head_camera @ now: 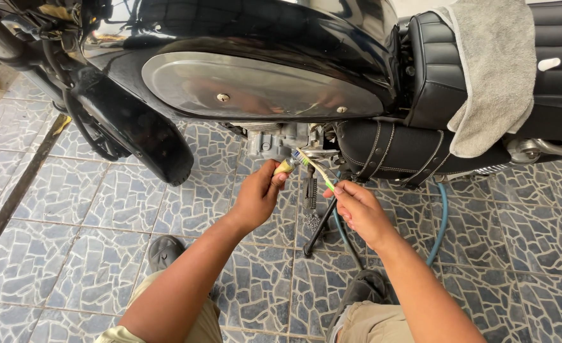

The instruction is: The person sits on the floor and applies a cleaning paste from a tube onto a toothbrush. They then scrub the motorcycle engine with the toothbrush, repeatedly applying more paste and brushing the engine components.

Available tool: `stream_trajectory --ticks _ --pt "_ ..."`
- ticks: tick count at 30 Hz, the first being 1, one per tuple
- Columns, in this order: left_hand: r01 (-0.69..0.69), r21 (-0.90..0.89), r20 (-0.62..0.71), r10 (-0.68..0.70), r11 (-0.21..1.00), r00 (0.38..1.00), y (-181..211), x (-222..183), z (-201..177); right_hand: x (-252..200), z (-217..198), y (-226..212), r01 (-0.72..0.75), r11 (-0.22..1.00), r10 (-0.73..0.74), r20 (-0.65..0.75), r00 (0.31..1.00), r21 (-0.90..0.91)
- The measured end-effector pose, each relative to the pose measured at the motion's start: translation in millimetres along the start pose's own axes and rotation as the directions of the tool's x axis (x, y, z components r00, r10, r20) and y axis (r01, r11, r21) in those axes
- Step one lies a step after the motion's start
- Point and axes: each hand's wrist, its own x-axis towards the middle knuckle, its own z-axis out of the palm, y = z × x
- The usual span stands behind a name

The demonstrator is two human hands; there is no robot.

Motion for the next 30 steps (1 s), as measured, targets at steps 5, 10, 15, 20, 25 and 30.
stream_trajectory --ticks 5,10,15,20,25,30 --pt "0.0 0.057 0.007 0.0 0.998 1.0 4 -2 -4 -1 4 -2 0.0 1.0 0.0 0.009 1.0 -0.016" --pt "-0.012 0.097 -0.002 0.013 0.995 1.0 2 -2 -8 0 7 -3 0.004 1.0 -0.004 0.021 1.0 -0.023" --pt "0.003 0.12 0.001 -0.003 0.993 1.0 0 -3 -12 0 9 -2 0.026 0.999 -0.025 0.026 0.999 -0.033" --pt "0.005 0.199 -0.001 -0.005 0.98 1.0 1 -5 -13 1 7 -1 0.028 0.999 -0.027 0.028 0.999 -0.035" --pt "-0.009 0.266 -0.016 0.013 0.964 1.0 -4 -3 -12 2 5 -1 -0.005 0.999 0.006 0.011 1.0 -0.043" --pt "-0.027 0.323 -0.021 0.036 0.946 0.999 -10 -1 -8 1 4 -5 -0.009 0.998 0.009 -0.005 1.0 -0.058"
